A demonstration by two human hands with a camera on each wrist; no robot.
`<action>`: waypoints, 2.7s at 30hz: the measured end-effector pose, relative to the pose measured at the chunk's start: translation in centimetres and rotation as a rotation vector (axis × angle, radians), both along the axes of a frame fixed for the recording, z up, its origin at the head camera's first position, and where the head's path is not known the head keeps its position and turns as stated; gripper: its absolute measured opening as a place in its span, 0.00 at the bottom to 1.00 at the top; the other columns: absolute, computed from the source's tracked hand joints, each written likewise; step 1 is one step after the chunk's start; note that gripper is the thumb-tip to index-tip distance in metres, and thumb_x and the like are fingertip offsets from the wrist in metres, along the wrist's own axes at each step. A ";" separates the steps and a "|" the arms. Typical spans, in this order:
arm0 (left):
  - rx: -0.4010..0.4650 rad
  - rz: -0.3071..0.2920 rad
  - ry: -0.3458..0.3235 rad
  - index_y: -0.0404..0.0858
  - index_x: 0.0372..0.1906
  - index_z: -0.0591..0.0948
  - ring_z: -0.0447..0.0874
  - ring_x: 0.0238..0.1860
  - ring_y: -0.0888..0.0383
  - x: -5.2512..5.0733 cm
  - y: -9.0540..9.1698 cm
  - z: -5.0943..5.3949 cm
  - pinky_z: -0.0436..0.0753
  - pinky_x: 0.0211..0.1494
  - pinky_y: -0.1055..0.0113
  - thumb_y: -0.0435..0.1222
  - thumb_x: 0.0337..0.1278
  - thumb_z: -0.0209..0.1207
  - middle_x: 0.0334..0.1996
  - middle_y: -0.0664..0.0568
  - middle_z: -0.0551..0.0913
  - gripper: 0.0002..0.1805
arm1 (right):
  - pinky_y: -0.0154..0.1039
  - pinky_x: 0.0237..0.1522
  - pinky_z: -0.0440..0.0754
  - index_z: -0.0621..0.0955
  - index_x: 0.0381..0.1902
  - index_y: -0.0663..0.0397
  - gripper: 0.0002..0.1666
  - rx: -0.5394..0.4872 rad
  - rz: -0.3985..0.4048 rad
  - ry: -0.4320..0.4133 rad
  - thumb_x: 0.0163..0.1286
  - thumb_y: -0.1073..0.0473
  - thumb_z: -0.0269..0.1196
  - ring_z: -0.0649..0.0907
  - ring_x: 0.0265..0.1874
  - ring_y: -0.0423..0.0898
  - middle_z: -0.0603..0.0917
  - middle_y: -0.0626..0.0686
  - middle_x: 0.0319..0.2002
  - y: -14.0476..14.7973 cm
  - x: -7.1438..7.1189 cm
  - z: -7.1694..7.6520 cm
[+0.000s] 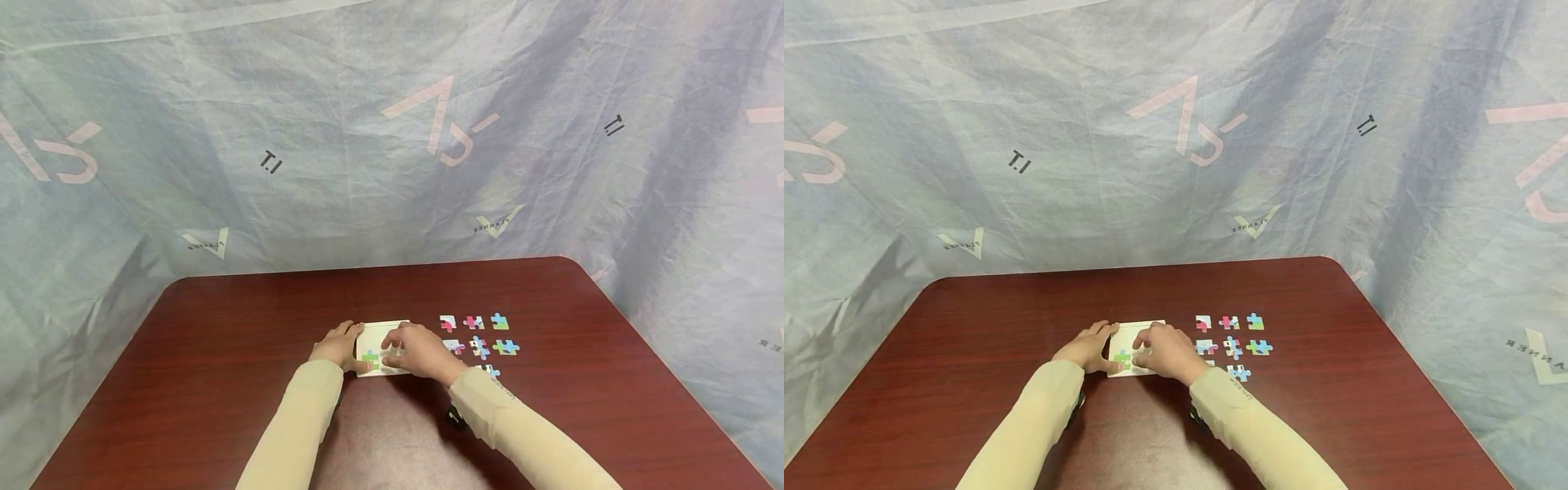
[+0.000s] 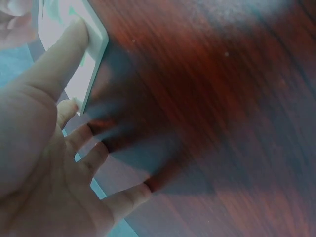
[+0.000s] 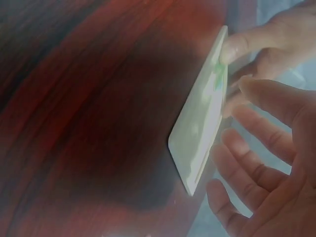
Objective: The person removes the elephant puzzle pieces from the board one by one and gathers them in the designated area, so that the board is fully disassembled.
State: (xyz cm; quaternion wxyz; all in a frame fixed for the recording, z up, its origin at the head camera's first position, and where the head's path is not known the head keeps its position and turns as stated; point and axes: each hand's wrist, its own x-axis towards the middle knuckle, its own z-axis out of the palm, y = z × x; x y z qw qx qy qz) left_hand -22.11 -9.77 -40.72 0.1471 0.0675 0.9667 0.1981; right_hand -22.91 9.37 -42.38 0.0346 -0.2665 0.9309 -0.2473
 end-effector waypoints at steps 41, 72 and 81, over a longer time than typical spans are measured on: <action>-0.033 -0.014 -0.045 0.38 0.78 0.64 0.58 0.76 0.37 0.2 0.0 0.7 0.65 0.70 0.35 0.46 0.57 0.73 0.77 0.38 0.59 0.47 | 0.47 0.38 0.81 0.90 0.35 0.45 0.10 0.153 -0.031 -0.006 0.54 0.56 0.79 0.84 0.37 0.48 0.86 0.50 0.34 -1.9 -1.3 0.0; -0.033 -0.007 -0.006 0.36 0.78 0.63 0.60 0.75 0.37 0.1 0.1 0.1 0.63 0.69 0.31 0.48 0.51 0.77 0.76 0.37 0.61 0.52 | 0.45 0.39 0.80 0.90 0.38 0.49 0.14 0.107 -0.009 0.081 0.54 0.54 0.80 0.83 0.38 0.48 0.84 0.50 0.37 -0.1 -1.5 -1.0; -0.053 -0.013 -0.004 0.36 0.77 0.64 0.61 0.74 0.37 0.4 0.4 0.7 0.64 0.68 0.32 0.47 0.51 0.77 0.75 0.37 0.62 0.51 | 0.46 0.37 0.78 0.90 0.38 0.49 0.14 0.099 0.017 0.132 0.54 0.54 0.80 0.83 0.36 0.49 0.84 0.50 0.37 0.2 -1.7 -1.0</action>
